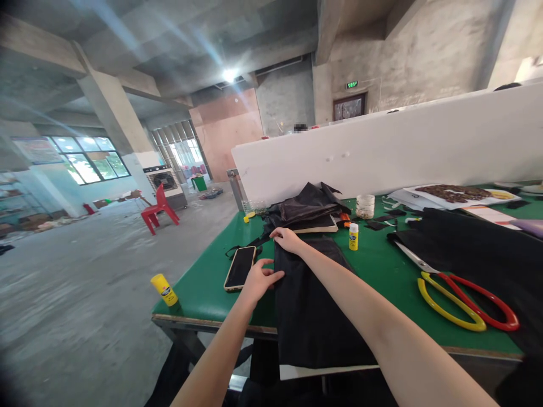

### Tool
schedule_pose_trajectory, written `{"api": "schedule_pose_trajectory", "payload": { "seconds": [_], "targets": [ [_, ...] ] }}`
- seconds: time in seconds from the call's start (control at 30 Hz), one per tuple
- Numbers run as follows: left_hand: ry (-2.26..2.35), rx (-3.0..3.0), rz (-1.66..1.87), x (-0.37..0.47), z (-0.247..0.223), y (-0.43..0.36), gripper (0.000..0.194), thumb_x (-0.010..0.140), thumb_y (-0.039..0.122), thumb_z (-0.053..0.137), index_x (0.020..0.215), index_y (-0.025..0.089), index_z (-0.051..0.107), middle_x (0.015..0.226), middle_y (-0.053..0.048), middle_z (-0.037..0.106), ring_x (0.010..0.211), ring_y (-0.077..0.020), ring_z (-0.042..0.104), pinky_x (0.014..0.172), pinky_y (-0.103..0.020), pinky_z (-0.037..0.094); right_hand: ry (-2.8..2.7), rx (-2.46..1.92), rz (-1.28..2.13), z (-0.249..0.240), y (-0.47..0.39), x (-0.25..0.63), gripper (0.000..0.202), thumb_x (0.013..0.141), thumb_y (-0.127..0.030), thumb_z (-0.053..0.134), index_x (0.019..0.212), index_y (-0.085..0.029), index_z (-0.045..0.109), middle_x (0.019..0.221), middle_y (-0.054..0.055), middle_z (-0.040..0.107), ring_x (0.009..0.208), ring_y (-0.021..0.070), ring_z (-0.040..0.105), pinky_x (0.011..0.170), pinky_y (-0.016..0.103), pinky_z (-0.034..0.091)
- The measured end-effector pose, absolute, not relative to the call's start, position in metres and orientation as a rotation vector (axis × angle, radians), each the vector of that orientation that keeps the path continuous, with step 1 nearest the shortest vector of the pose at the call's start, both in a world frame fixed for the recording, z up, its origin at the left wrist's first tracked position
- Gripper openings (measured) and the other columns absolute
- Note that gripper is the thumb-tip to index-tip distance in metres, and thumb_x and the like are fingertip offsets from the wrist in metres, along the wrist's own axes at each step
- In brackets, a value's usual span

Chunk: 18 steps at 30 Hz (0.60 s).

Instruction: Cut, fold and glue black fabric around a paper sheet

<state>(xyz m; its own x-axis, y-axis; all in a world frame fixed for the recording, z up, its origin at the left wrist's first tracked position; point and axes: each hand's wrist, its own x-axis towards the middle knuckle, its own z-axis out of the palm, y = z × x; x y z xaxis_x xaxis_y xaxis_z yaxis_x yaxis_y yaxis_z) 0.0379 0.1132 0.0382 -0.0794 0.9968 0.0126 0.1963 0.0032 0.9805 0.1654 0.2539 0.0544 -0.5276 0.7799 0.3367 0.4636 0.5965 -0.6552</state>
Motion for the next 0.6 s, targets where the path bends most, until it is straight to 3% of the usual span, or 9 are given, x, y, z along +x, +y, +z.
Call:
{"api": "schedule_pose_trajectory", "payload": {
  "seconds": [0.17, 0.33, 0.47, 0.6],
  "targets": [
    [1.402, 1.319, 1.118, 0.041, 0.038, 0.107, 0.064, 0.068, 0.029, 0.072, 0.123, 0.013, 0.044, 0.077, -0.005, 0.063, 0.063, -0.0143, 0.061, 0.058, -0.025, 0.049, -2.284, -1.027, 0.6, 0.043, 0.249, 0.161, 0.026, 0.088, -0.033, 0.05, 0.106, -0.015, 0.056, 0.107, 0.006, 0.058, 0.091, 0.0166, 0.057, 0.08, 0.038, 0.049],
    [1.433, 1.435, 1.077, 0.041, 0.038, 0.102, 0.06, 0.074, 0.031, 0.066, 0.126, 0.012, 0.043, 0.079, -0.007, 0.064, 0.066, -0.0165, 0.061, 0.062, -0.027, 0.048, -2.346, -1.04, 0.533, 0.037, 0.245, 0.159, 0.027, 0.088, -0.033, 0.05, 0.107, -0.015, 0.056, 0.108, 0.007, 0.058, 0.093, 0.0171, 0.057, 0.081, 0.039, 0.048],
    [1.621, 1.688, 1.109, 0.04, 0.046, 0.092, 0.058, 0.076, 0.039, 0.063, 0.126, 0.018, 0.045, 0.076, -0.006, 0.062, 0.085, -0.0247, 0.06, 0.078, -0.036, 0.044, -2.36, -1.023, 0.469, 0.035, 0.245, 0.16, 0.027, 0.088, -0.033, 0.05, 0.107, -0.015, 0.056, 0.108, 0.007, 0.057, 0.094, 0.0174, 0.057, 0.082, 0.039, 0.048],
    [2.019, 2.182, 0.915, 0.042, 0.054, 0.076, 0.046, 0.085, 0.048, 0.044, 0.117, 0.017, 0.054, 0.089, -0.014, 0.062, 0.097, -0.0327, 0.056, 0.079, -0.042, 0.043, -2.348, -1.013, 0.411, 0.029, 0.246, 0.161, 0.026, 0.088, -0.033, 0.051, 0.107, -0.015, 0.056, 0.109, 0.007, 0.057, 0.096, 0.018, 0.056, 0.083, 0.04, 0.047]
  ]
}}
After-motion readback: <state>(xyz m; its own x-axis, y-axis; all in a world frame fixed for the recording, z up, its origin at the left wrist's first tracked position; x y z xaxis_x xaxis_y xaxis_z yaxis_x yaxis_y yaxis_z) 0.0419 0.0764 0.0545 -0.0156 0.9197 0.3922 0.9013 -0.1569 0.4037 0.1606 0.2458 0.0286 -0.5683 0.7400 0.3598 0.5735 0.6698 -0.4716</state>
